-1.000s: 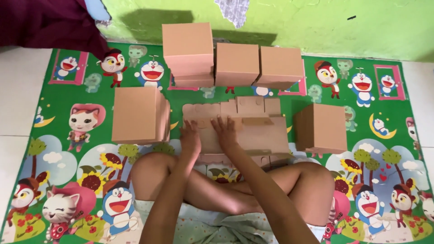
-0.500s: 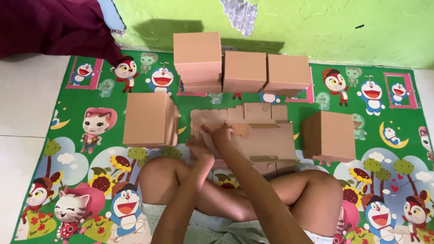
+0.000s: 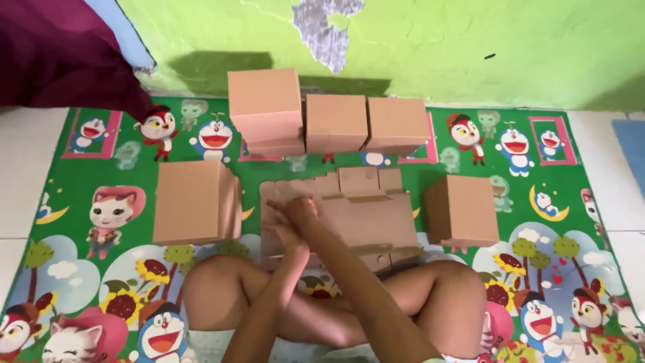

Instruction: The person folds small cardboard boxes by hand while sitting on the floor, handling flat pieces and assembling them into small square boxes.

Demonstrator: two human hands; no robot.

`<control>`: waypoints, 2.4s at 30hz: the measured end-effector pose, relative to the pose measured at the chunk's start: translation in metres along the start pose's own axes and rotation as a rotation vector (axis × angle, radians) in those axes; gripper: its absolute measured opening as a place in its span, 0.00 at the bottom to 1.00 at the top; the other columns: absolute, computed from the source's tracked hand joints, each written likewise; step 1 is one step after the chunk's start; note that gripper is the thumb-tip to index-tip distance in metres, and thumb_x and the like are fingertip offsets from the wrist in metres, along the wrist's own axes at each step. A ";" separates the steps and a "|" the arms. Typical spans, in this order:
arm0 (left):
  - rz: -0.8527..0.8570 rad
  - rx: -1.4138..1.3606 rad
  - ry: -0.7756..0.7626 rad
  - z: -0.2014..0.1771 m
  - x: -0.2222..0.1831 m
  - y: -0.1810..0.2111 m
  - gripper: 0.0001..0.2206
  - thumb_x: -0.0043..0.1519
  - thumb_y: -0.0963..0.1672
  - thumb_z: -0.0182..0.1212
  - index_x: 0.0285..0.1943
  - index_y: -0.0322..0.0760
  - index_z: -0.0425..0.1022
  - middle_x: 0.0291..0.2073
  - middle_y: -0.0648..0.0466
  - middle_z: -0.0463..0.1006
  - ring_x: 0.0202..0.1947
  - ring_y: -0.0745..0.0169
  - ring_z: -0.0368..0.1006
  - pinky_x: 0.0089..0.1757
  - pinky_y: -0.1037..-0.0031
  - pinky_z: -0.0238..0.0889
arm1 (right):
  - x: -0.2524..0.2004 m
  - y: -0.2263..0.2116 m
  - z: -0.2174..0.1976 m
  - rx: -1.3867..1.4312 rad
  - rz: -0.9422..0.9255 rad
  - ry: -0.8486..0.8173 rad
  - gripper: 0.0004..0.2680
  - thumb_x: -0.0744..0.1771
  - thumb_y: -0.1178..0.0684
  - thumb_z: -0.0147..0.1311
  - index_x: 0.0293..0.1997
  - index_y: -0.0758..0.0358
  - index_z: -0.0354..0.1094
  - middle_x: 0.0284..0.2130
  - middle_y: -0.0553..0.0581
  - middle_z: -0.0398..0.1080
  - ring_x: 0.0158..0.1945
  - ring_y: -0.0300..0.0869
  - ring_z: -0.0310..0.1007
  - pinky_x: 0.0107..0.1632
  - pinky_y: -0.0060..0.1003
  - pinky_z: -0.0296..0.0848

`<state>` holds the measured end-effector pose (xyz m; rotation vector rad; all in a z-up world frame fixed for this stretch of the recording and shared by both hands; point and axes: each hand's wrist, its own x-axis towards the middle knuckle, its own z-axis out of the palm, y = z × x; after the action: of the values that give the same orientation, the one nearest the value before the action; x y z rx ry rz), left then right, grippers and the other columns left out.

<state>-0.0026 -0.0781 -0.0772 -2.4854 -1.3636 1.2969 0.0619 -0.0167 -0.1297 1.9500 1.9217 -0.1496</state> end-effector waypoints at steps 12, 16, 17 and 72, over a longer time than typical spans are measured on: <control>-0.011 0.037 0.145 0.042 0.055 -0.020 0.25 0.68 0.56 0.35 0.68 0.54 0.70 0.75 0.55 0.60 0.71 0.52 0.57 0.52 0.40 0.48 | -0.030 0.001 0.052 0.383 0.371 0.300 0.31 0.61 0.32 0.57 0.72 0.16 0.47 0.46 0.65 0.64 0.35 0.54 0.77 0.24 0.47 0.77; -0.009 -0.032 0.207 0.018 0.031 -0.024 0.17 0.68 0.43 0.40 0.54 0.50 0.80 0.60 0.53 0.77 0.63 0.51 0.65 0.49 0.43 0.52 | -0.182 0.042 0.035 1.311 0.312 0.783 0.21 0.69 0.44 0.52 0.72 0.50 0.60 0.49 0.70 0.67 0.55 0.62 0.71 0.51 0.52 0.73; 0.024 0.135 0.163 0.000 0.006 -0.027 0.15 0.70 0.42 0.42 0.52 0.45 0.80 0.51 0.49 0.79 0.57 0.45 0.68 0.54 0.46 0.52 | -0.235 0.039 -0.024 1.931 0.658 0.705 0.18 0.67 0.51 0.52 0.66 0.57 0.63 0.50 0.67 0.73 0.52 0.56 0.73 0.49 0.48 0.72; 0.311 -2.552 0.718 -0.043 -0.270 -0.028 0.08 0.57 0.39 0.71 0.39 0.35 0.74 0.37 0.44 0.86 0.41 0.61 0.83 0.46 0.77 0.75 | -0.364 0.010 -0.211 1.407 0.412 1.091 0.04 0.65 0.57 0.62 0.39 0.64 0.75 0.45 0.60 0.78 0.53 0.44 0.79 0.57 0.35 0.75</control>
<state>-0.0660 -0.2366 0.1378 0.8020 0.8913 1.1634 0.0115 -0.2831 0.1917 3.9581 2.0303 -0.4936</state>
